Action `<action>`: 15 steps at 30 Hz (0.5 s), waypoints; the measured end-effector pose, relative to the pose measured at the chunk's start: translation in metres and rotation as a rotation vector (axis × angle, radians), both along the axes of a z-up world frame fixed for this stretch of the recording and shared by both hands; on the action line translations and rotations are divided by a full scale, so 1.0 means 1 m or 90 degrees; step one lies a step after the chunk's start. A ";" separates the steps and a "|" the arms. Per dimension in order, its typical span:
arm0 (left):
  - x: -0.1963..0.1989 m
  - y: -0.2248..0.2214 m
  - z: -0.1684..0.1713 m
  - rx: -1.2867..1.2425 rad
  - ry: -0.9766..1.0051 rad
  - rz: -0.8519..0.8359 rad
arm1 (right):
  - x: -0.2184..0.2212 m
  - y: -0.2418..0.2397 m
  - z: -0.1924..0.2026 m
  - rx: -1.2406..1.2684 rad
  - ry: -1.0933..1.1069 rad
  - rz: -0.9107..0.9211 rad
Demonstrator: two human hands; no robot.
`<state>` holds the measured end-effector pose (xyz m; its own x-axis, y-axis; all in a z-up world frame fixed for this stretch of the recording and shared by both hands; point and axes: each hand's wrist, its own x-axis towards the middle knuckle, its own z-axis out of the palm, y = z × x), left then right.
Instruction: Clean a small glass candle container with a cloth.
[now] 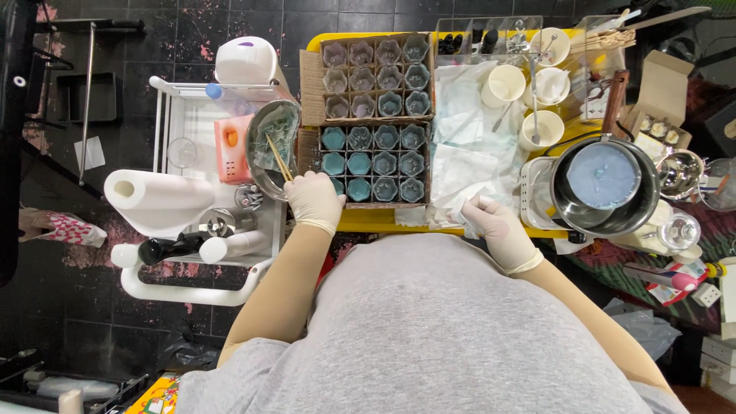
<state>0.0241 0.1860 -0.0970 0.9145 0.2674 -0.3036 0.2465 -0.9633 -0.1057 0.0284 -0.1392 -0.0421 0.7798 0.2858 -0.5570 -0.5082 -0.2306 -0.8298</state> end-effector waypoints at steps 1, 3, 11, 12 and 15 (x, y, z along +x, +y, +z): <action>0.002 0.000 0.000 0.000 -0.001 -0.001 | 0.000 -0.001 0.002 0.000 -0.001 -0.001; 0.006 0.000 0.001 0.012 0.031 0.001 | 0.000 -0.004 0.005 0.026 0.036 -0.005; 0.002 0.014 -0.008 0.044 0.006 -0.111 | 0.001 -0.023 -0.003 0.061 0.057 -0.001; 0.001 0.015 -0.009 0.041 -0.011 -0.130 | 0.002 -0.025 -0.003 0.050 0.050 0.006; -0.004 0.019 0.000 0.020 -0.040 -0.137 | 0.003 -0.027 -0.001 0.050 0.047 0.006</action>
